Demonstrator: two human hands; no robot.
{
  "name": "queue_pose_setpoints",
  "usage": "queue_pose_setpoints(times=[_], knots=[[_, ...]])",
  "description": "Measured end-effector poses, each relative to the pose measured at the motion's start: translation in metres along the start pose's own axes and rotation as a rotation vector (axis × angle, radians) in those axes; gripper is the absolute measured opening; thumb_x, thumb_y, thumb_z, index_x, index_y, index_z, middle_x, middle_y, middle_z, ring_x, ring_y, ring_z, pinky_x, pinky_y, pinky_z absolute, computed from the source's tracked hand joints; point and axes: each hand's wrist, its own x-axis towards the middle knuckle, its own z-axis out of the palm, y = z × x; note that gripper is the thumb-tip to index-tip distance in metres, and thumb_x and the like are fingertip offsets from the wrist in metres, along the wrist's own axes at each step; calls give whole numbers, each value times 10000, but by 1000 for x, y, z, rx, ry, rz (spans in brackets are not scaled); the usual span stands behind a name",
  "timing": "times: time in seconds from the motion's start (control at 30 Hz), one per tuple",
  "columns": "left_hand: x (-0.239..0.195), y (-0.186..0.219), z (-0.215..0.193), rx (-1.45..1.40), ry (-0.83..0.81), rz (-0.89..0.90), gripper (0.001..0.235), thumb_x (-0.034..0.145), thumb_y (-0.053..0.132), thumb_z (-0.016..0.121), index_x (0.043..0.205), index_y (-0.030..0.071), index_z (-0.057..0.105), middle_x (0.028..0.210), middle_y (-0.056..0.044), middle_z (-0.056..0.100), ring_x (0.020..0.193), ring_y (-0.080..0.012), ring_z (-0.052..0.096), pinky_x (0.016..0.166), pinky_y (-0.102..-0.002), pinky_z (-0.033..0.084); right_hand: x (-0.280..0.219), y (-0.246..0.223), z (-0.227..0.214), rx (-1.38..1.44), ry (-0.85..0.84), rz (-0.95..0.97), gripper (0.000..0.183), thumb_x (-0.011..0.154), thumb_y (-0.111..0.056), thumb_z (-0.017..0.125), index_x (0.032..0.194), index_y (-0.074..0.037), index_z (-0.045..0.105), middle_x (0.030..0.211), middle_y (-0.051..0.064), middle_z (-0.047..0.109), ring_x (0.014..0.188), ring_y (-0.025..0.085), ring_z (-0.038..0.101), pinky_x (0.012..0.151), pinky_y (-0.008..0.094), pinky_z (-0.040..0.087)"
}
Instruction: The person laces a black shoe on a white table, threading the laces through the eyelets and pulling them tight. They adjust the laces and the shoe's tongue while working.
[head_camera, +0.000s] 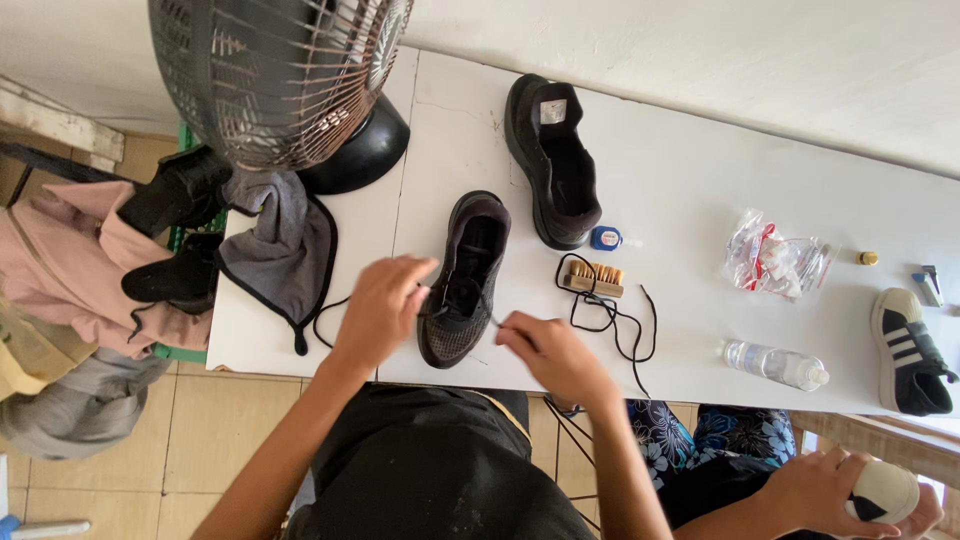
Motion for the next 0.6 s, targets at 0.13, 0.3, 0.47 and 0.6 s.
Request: queue_pose_setpoints(times=[0.13, 0.3, 0.47, 0.6], knots=[[12, 62, -47, -364, -399, 60, 517, 1061, 324, 755, 1516, 101, 651, 1370, -180, 786, 1300, -384, 723, 1179, -540, 519, 17, -3, 37, -12, -55, -75, 224, 1148, -287, 597, 1093, -85, 678, 771, 231, 706, 745, 489, 690, 722, 511, 583], [12, 38, -51, -245, -531, -76, 177, 1068, 333, 733, 1133, 185, 803, 857, -23, 755, 828, -256, 761, 834, -393, 644, 22, -15, 37, 39, -85, -139, 281, 1176, -252, 569, 969, -80, 650, 726, 156, 644, 661, 373, 657, 703, 422, 565], [-14, -43, -15, 360, -410, 1, 159, 1057, 378, 715, 1016, 236, 773, 872, 44, 682, 897, -242, 698, 899, -440, 584, 10, 11, 27, 43, -34, -31, 204, 1142, -273, 601, 1054, -114, 693, 736, 187, 690, 698, 386, 659, 743, 463, 584], [-19, -60, 4, 576, -464, 153, 37, 989, 191, 768, 1022, 202, 782, 1069, 20, 722, 1090, -237, 682, 1007, -438, 537, 15, 20, 28, 45, -20, -10, 231, 1146, -306, 616, 1030, -122, 694, 696, 165, 665, 659, 347, 629, 728, 436, 588]])
